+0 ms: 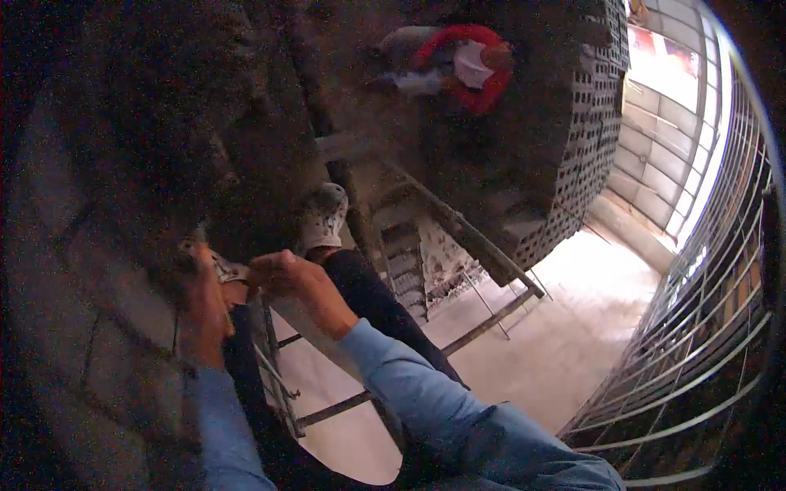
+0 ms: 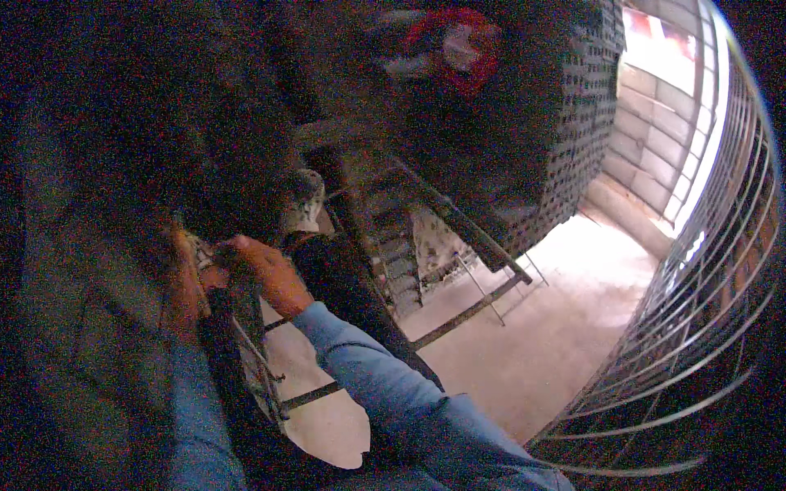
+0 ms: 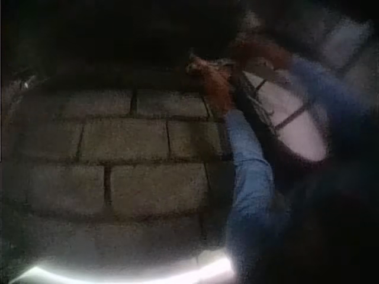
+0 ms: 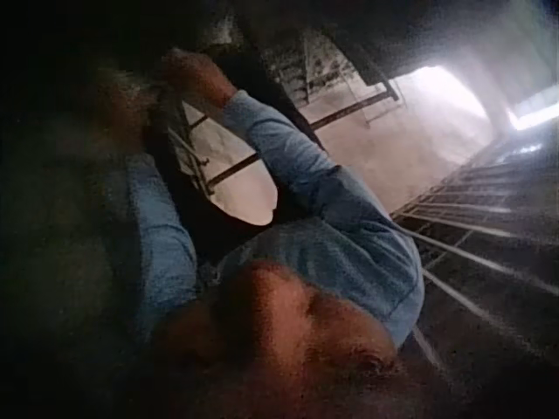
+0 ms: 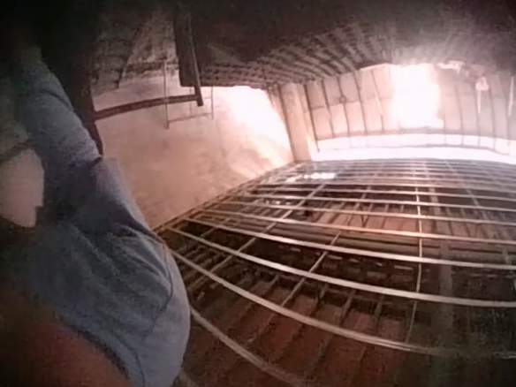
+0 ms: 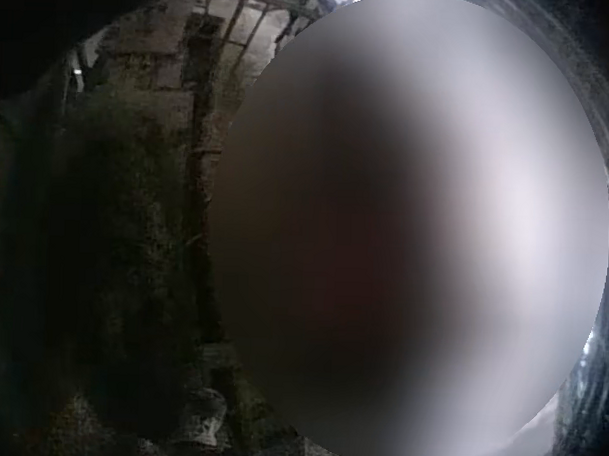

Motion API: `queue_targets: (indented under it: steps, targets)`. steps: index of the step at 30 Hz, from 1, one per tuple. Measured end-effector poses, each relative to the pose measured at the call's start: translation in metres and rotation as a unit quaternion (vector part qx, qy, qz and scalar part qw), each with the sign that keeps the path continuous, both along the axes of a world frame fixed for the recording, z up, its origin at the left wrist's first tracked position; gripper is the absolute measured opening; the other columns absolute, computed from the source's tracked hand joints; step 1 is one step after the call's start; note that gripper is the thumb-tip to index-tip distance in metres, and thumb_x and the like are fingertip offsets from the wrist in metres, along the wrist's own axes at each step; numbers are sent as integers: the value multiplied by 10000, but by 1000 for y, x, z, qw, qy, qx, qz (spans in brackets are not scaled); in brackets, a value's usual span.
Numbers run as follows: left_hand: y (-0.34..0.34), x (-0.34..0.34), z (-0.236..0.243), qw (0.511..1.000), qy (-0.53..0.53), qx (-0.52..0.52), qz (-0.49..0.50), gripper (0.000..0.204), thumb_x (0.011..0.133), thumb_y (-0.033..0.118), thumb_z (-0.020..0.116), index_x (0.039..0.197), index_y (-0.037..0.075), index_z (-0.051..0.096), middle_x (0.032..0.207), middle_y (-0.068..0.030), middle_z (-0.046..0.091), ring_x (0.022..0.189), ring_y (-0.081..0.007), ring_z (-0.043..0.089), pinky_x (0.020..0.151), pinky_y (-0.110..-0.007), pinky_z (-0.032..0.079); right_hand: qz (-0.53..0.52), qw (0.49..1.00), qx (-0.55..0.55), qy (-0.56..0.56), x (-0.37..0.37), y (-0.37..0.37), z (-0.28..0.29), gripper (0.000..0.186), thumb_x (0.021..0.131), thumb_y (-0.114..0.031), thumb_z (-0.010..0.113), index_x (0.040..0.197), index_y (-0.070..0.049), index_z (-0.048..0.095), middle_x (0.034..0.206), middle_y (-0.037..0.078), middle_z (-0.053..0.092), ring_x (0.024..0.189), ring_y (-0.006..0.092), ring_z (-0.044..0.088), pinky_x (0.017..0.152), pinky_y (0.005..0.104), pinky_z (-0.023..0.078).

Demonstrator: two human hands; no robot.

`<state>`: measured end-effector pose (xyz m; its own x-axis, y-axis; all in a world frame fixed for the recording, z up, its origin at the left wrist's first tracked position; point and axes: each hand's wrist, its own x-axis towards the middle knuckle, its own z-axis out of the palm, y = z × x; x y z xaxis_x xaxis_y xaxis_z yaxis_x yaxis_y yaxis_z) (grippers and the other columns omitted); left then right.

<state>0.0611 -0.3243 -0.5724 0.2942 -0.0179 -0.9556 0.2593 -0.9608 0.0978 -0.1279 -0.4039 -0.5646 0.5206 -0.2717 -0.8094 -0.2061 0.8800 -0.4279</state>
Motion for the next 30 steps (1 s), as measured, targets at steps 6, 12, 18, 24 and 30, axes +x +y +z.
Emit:
queue_targets:
  steps: [6, 12, 18, 24, 30]
  targets:
    - [120, -169, -32, 964, -62, -37, 254, 488, 978, 416, 566, 1282, 35, 547, 759, -45, 567, 605, -131, 548, 484, -314, 430, -55, 995, 83, 31, -2, -12, -3, 600, 1033, -498, 385, 1354, -9, 518, 1316, 186, 606, 1257, 288, 572, 1093, 430, 416]
    - [39, -165, -126, 926, -92, -21, 365, 839, 902, 812, 298, 1031, 40, 601, 873, -79, 605, 750, -226, 581, 634, -349, 466, -33, 992, 91, 75, 5, -29, -2, 717, 1001, -596, 394, 1325, 28, 530, 1259, 194, 631, 1189, 285, 602, 1022, 426, 454]
    - [-79, -74, -178, 898, -26, -29, 438, 822, 769, 912, 397, 741, 99, 517, 619, -20, 445, 513, -174, 431, 478, -338, 352, -16, 993, 88, 81, 24, -46, 9, 715, 988, -589, 444, 1353, 23, 499, 1226, 182, 639, 1136, 278, 628, 978, 413, 498]
    - [-46, -59, -157, 918, -49, 36, 391, 838, 725, 951, 411, 578, 128, 455, 500, 10, 361, 427, -156, 354, 425, -320, 299, -27, 996, 56, 66, 32, -51, 10, 653, 999, -544, 455, 1360, -1, 491, 1212, 168, 636, 1114, 279, 638, 972, 425, 500]
    - [-27, -81, -59, 933, -215, -156, 241, 722, 903, 712, 512, 1055, 8, 565, 769, -74, 551, 598, -173, 503, 515, -318, 388, -103, 989, 87, -55, 16, -47, 4, 700, 1009, -588, 371, 1373, -4, 499, 1236, 182, 634, 1119, 313, 630, 978, 452, 486]
